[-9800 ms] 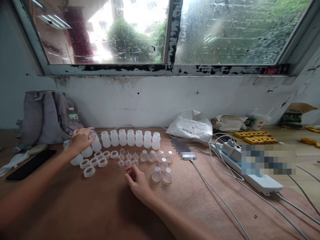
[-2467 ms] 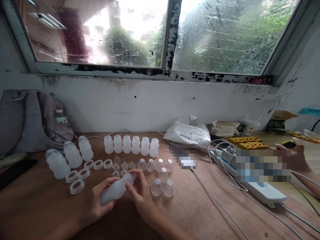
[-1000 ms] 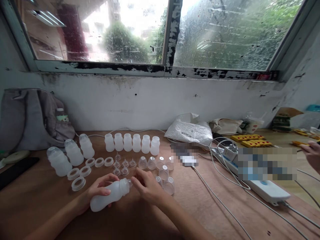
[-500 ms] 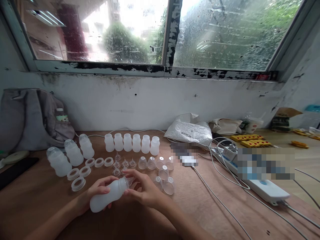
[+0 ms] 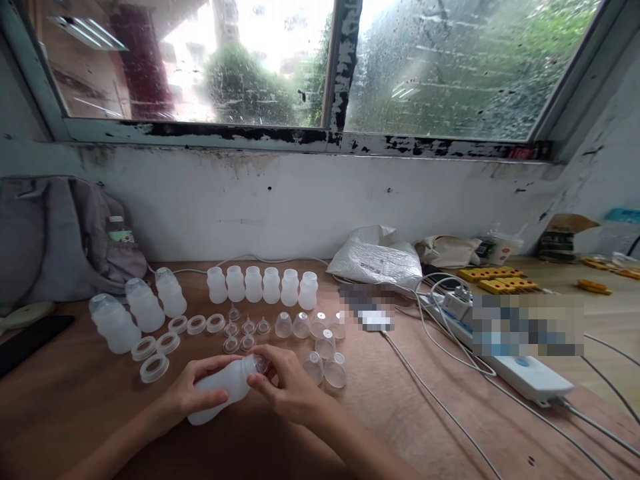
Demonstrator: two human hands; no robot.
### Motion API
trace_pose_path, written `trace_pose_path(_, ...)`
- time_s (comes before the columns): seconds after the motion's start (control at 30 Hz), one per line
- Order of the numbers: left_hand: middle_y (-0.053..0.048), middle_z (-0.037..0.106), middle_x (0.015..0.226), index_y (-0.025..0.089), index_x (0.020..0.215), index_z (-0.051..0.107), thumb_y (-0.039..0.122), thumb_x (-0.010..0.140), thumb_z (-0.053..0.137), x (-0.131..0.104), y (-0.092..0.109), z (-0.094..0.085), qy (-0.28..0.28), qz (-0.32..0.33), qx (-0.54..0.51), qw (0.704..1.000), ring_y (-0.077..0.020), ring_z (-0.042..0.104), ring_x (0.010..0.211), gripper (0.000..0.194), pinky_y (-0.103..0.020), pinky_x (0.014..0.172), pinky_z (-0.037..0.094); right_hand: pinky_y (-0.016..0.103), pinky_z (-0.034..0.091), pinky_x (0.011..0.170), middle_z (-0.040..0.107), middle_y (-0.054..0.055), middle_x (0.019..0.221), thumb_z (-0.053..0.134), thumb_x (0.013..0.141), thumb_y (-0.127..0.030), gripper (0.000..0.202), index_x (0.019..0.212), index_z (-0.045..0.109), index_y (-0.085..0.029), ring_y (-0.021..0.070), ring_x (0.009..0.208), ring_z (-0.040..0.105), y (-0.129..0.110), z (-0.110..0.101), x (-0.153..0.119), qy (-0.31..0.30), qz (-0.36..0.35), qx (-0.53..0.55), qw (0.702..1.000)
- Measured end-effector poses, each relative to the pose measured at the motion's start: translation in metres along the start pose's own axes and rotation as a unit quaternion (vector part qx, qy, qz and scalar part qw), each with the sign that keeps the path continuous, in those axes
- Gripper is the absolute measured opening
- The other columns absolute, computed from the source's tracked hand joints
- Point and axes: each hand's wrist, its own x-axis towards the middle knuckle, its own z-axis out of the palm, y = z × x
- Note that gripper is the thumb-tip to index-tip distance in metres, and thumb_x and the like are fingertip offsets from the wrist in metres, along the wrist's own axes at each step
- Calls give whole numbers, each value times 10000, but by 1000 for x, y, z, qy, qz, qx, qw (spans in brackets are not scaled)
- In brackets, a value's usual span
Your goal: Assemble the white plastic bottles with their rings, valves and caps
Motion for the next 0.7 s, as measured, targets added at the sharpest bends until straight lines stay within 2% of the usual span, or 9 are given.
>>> trace_pose_path(0.13, -68, 598, 1099, 192, 1135, 538, 337, 650, 663, -2, -1, 4, 36, 37, 73, 996, -266, 540, 975, 522, -318, 800, 441, 245, 431, 617, 601, 41, 891, 489, 808, -327, 288, 1062, 527, -196, 136, 704, 534, 2, 2, 1, -3, -14, -10, 1000)
trace_pose_path(0.27, -67, 630, 1009, 192, 1089, 558, 368, 642, 657, -2, -5, 7, 95, 68, 134, 984, -243, 571, 890, 491, -293, 746, 455, 302, 419, 748, 585, 56, 985, 482, 819, -320, 307, 1108, 496, -217, 171, 833, 529, 6, -4, 7, 27, -66, -36, 997)
trace_pose_path(0.33, -67, 639, 967, 181, 1077, 558, 390, 645, 646, -1, -7, 6, 101, 63, 143, 982, -234, 575, 862, 488, -284, 730, 451, 311, 414, 754, 577, 67, 959, 456, 834, -325, 274, 1071, 513, -200, 179, 846, 524, 8, -15, 11, 73, -69, -66, 993)
trace_pose_path(0.43, -64, 647, 933, 179, 1084, 546, 403, 650, 636, 0, -10, 4, 95, 48, 138, 985, -227, 577, 832, 496, -280, 709, 445, 302, 417, 677, 554, 62, 848, 479, 814, -355, 207, 862, 590, -187, 178, 761, 523, 12, -42, 12, 114, -7, -162, 980)
trace_pose_path(0.57, -57, 653, 909, 181, 1082, 545, 405, 643, 639, 0, -12, 3, 94, 44, 128, 986, -210, 580, 780, 501, -268, 678, 438, 326, 408, 670, 544, 44, 805, 677, 633, -358, 207, 787, 638, -225, 214, 774, 515, 26, -74, 1, 41, 62, -270, 960)
trace_pose_path(0.63, -52, 657, 896, 181, 1076, 550, 405, 641, 641, 1, -12, 4, 94, 44, 127, 986, -207, 579, 773, 497, -270, 683, 434, 331, 412, 667, 553, 42, 798, 716, 578, -271, 213, 775, 645, -231, 222, 773, 517, 32, -80, -5, 11, 85, -286, 954)
trace_pose_path(0.7, -54, 657, 902, 178, 1074, 552, 401, 637, 644, 1, -13, 4, 91, 43, 112, 989, -212, 578, 785, 499, -273, 690, 432, 328, 417, 660, 562, 49, 797, 694, 592, -210, 159, 743, 645, -223, 223, 771, 524, 33, -78, -7, -4, 83, -280, 956)
